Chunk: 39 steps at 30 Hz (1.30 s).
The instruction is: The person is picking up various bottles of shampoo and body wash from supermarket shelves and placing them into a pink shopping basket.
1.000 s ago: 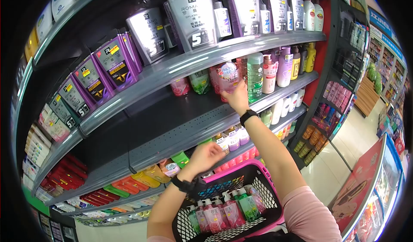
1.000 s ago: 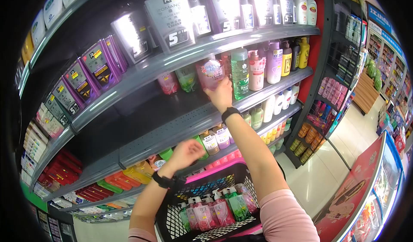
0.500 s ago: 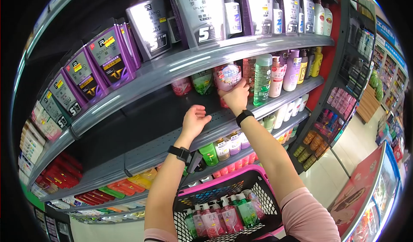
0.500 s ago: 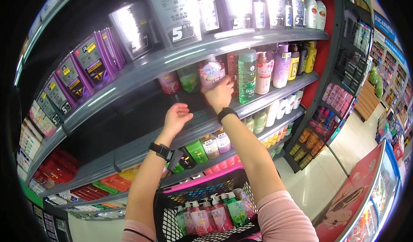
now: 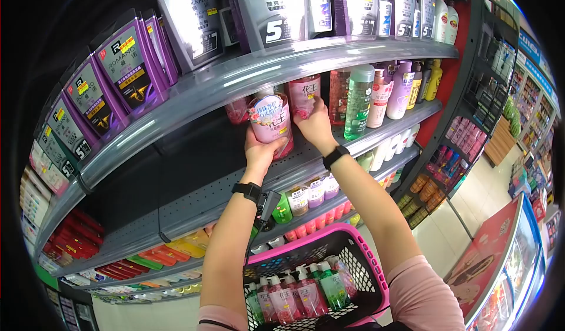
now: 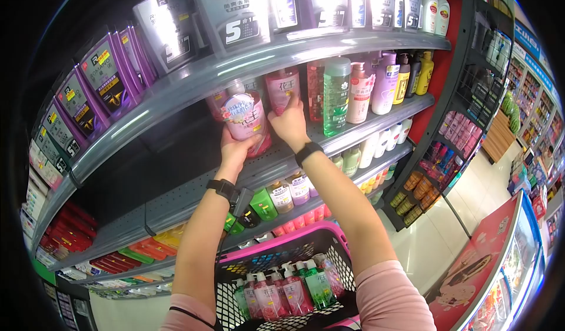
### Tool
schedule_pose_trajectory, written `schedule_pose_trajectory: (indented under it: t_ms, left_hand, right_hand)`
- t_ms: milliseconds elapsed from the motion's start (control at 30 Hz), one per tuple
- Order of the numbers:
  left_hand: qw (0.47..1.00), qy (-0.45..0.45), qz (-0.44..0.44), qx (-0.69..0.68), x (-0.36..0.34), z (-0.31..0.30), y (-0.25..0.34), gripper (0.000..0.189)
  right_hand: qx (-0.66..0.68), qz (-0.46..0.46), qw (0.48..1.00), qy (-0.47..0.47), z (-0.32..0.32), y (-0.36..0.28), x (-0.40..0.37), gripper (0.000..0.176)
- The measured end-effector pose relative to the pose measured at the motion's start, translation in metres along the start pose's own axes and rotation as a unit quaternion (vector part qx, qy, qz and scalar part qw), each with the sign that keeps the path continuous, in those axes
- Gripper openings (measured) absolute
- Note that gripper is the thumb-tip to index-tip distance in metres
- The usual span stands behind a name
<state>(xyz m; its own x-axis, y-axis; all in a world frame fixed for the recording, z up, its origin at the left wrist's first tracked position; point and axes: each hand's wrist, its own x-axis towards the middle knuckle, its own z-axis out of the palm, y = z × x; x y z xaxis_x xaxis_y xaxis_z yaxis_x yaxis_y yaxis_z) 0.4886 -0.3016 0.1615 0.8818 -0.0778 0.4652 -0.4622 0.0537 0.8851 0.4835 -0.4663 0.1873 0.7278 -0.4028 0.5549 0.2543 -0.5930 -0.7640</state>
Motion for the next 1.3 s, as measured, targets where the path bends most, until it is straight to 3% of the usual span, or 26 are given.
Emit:
schedule_pose_trajectory:
  t_ms: [167,233,267,300,367,500,533,567,633,733,767,800,833,867,900,967,1000,1167,1200,1233,1267,1300]
  left_hand:
    - [0.995,0.044,0.057,0.070,-0.022,-0.006,0.014,0.081]
    - [0.992,-0.005,0.127,0.006,-0.032,-0.013,0.024,0.080]
    - [0.993,0.005,0.111,-0.036,-0.040,-0.013,0.029,0.080]
    - [0.992,0.004,0.122,0.040,-0.047,-0.018,0.039,0.078]
    - [0.984,0.005,0.167,0.063,-0.057,-0.027,0.042,0.076]
    - [0.978,-0.027,0.208,-0.011,-0.086,-0.036,0.072,0.076]
    - [0.983,-0.043,0.132,-0.121,-0.091,-0.042,0.061,0.078]
    - [0.962,-0.012,-0.035,-0.272,-0.096,-0.047,0.059,0.080]
    - [0.975,-0.105,0.046,-0.189,-0.104,-0.062,0.052,0.049]
    - [0.967,-0.041,-0.007,-0.252,-0.126,-0.070,0.065,0.062]
    - [0.919,-0.057,-0.070,-0.383,-0.133,-0.065,0.114,0.060]
    - [0.969,-0.049,0.068,-0.232,-0.133,-0.067,0.112,0.064]
    - [0.977,-0.039,0.200,-0.068,-0.135,-0.070,0.112,0.068]
    - [0.978,-0.045,0.100,-0.177,-0.144,-0.078,0.113,0.073]
    - [0.979,-0.044,0.097,-0.175,-0.151,-0.086,0.113,0.073]
    - [0.985,-0.036,0.169,-0.016,-0.158,-0.095,0.111,0.076]
    - [0.957,-0.018,0.287,0.040,-0.163,-0.087,0.129,0.079]
    - [0.959,0.007,0.282,0.009,-0.199,-0.097,0.114,0.080]
    - [0.994,0.017,0.099,-0.042,-0.208,-0.098,0.120,0.085]
    - [0.992,0.026,-0.088,-0.090,-0.215,-0.096,0.124,0.090]
    - [0.997,0.000,0.082,0.005,-0.224,-0.093,0.130,0.090]
    - [0.997,-0.003,0.073,0.002,-0.231,-0.090,0.127,0.090]
  right_hand:
    - [-0.050,0.008,0.993,0.106,0.022,-0.008,0.032,0.117]
    - [-0.037,0.071,0.992,0.098,0.018,-0.013,0.039,0.121]
    - [-0.048,0.094,0.989,0.107,0.018,-0.011,0.043,0.121]
    - [-0.046,0.090,0.990,0.101,0.017,-0.009,0.045,0.120]
    - [-0.054,0.092,0.992,0.071,0.015,-0.005,0.050,0.117]
    - [-0.055,0.084,0.992,0.079,0.015,0.002,0.062,0.114]
    - [-0.065,0.099,0.991,0.057,0.013,0.000,0.064,0.116]
    - [-0.076,0.114,0.990,0.034,0.012,0.000,0.064,0.119]
    - [-0.067,0.106,0.991,0.037,0.015,0.001,0.064,0.114]
    - [-0.083,0.124,0.988,0.037,0.017,-0.008,0.063,0.112]
    - [-0.063,0.110,0.991,0.051,0.020,-0.003,0.067,0.108]
    - [-0.070,0.105,0.991,0.053,0.017,-0.009,0.065,0.105]
    - [-0.077,0.102,0.990,0.055,0.014,-0.013,0.061,0.101]
    - [-0.073,0.089,0.993,0.040,0.009,-0.017,0.058,0.095]
    - [-0.073,0.091,0.993,0.037,0.010,-0.016,0.051,0.095]
    - [-0.068,0.028,0.996,0.055,0.008,-0.015,0.042,0.092]
    - [-0.060,0.007,0.998,0.035,-0.003,-0.027,0.030,0.089]
    - [-0.014,-0.137,0.990,-0.042,-0.038,-0.038,-0.013,0.099]
    - [-0.012,-0.154,0.987,-0.050,-0.045,-0.040,-0.022,0.099]
    - [-0.009,-0.170,0.984,-0.059,-0.052,-0.043,-0.030,0.100]
    - [-0.010,-0.159,0.984,-0.078,-0.059,-0.045,-0.039,0.102]
    - [-0.015,-0.151,0.985,-0.081,-0.070,-0.051,-0.051,0.102]
